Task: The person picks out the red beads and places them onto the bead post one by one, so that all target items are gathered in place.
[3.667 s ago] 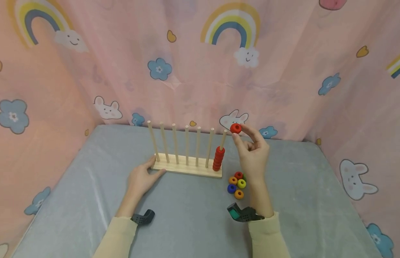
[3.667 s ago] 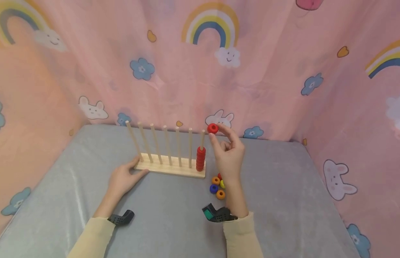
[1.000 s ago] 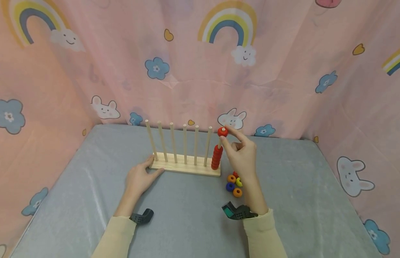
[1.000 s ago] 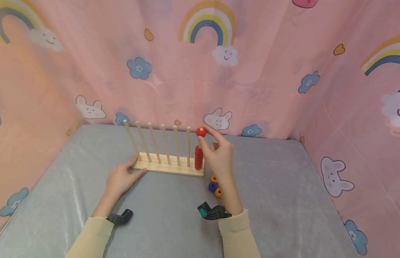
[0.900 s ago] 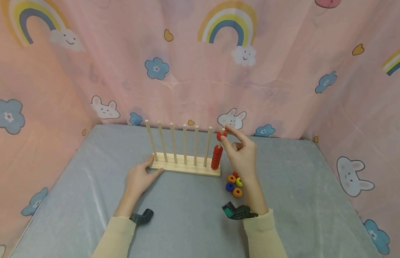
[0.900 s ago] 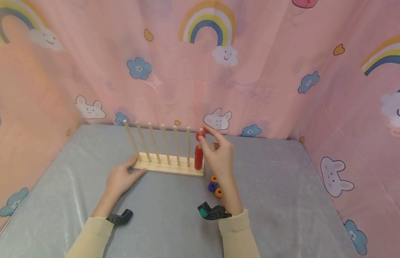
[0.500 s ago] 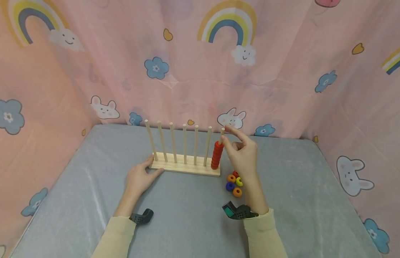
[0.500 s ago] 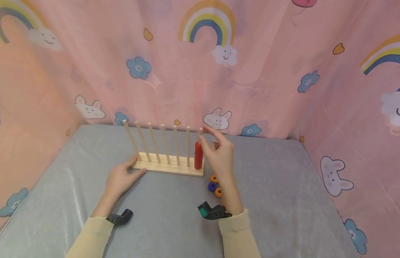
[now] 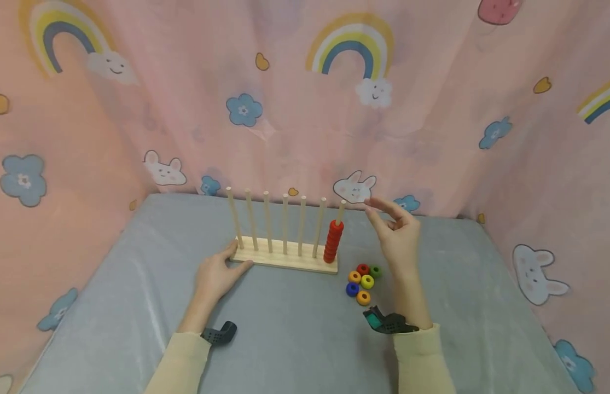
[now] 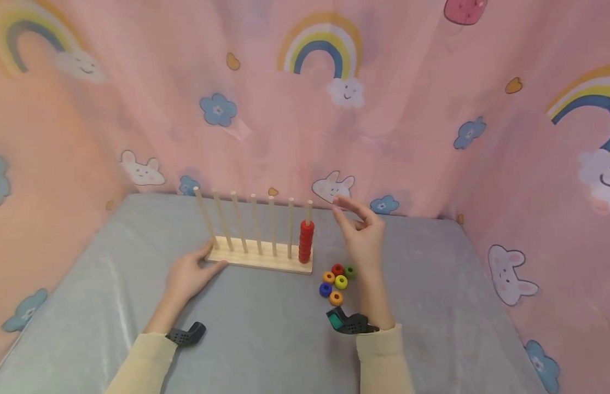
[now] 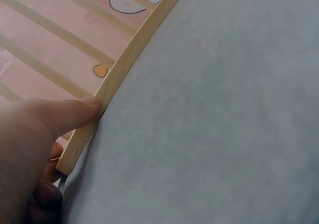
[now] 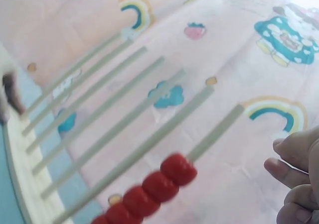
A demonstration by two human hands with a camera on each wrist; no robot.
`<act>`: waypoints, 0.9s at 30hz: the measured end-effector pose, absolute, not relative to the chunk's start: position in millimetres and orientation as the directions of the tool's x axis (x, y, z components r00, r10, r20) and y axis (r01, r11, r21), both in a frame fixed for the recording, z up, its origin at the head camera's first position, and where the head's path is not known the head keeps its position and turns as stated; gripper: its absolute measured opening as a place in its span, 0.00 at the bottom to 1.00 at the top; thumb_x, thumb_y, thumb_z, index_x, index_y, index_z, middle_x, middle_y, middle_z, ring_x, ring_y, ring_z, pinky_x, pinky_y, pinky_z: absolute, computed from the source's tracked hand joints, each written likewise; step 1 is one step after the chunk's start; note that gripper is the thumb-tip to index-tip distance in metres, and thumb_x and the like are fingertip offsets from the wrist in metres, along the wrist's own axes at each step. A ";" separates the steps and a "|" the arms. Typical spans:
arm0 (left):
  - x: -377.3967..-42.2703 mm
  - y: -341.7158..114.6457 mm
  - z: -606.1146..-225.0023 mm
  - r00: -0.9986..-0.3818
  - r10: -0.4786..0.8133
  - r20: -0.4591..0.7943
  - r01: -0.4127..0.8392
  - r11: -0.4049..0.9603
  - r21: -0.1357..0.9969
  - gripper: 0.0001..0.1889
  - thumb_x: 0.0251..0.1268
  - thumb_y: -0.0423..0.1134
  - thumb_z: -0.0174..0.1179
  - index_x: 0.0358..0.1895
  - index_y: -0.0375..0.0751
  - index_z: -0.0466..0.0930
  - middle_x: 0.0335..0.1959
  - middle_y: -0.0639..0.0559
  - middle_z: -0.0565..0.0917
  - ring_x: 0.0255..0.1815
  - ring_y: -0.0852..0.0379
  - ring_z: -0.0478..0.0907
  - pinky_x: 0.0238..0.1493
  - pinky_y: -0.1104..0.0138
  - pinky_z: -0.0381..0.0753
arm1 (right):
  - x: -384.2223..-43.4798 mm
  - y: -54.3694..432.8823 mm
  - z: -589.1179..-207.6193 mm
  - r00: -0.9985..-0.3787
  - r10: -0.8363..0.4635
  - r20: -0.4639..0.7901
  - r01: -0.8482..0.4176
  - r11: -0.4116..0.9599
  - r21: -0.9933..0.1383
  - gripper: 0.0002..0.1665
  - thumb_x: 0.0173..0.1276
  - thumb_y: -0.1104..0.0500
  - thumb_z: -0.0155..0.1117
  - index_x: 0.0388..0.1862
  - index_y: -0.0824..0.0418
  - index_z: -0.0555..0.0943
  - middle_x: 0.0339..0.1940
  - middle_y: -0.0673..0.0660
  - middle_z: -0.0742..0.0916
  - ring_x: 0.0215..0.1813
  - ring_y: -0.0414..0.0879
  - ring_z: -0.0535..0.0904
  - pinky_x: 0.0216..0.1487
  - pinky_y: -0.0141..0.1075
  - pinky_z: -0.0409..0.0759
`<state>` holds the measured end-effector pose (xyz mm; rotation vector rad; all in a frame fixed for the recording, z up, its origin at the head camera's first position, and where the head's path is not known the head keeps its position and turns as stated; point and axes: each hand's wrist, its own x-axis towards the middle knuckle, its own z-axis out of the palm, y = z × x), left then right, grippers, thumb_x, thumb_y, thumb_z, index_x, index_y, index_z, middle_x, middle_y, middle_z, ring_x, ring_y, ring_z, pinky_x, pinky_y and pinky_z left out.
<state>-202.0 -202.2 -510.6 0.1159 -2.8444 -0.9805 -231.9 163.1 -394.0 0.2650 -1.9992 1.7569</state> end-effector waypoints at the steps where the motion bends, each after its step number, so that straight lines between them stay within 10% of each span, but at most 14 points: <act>1: -202.2 -202.5 -510.8 -0.988 -0.117 0.096 -0.033 0.786 0.617 0.41 0.67 0.59 0.72 0.77 0.42 0.72 0.75 0.45 0.75 0.72 0.34 0.75 0.60 0.43 0.82 | -232.2 167.0 -396.1 -0.884 0.151 0.443 -0.417 0.175 -0.892 0.14 0.75 0.63 0.71 0.56 0.68 0.88 0.47 0.41 0.92 0.11 0.39 0.55 0.16 0.30 0.55; 13: -202.5 -205.7 -505.3 -0.990 -0.107 0.087 -0.032 0.791 0.611 0.41 0.68 0.58 0.71 0.77 0.40 0.72 0.75 0.44 0.75 0.70 0.33 0.77 0.57 0.43 0.83 | -231.4 218.0 -457.3 -0.966 0.016 0.258 -0.233 0.380 -0.895 0.16 0.76 0.58 0.71 0.57 0.65 0.89 0.55 0.66 0.91 0.15 0.40 0.73 0.20 0.31 0.64; 18: -200.3 -205.7 -506.3 -0.990 -0.110 0.091 -0.032 0.791 0.612 0.41 0.68 0.57 0.72 0.77 0.39 0.72 0.75 0.45 0.75 0.71 0.34 0.76 0.62 0.42 0.81 | -237.3 228.0 -490.0 -0.981 -0.033 0.194 -0.189 0.423 -0.886 0.17 0.76 0.55 0.71 0.56 0.63 0.90 0.56 0.64 0.91 0.38 0.40 0.90 0.33 0.25 0.79; 27: -200.5 -202.5 -507.8 -0.989 -0.113 0.097 -0.028 0.784 0.620 0.41 0.67 0.59 0.72 0.77 0.40 0.73 0.74 0.45 0.76 0.71 0.34 0.76 0.60 0.43 0.81 | -240.4 246.2 -521.3 -0.988 -0.087 0.131 -0.154 0.380 -0.912 0.19 0.76 0.58 0.72 0.58 0.70 0.87 0.55 0.69 0.90 0.51 0.28 0.86 0.51 0.20 0.80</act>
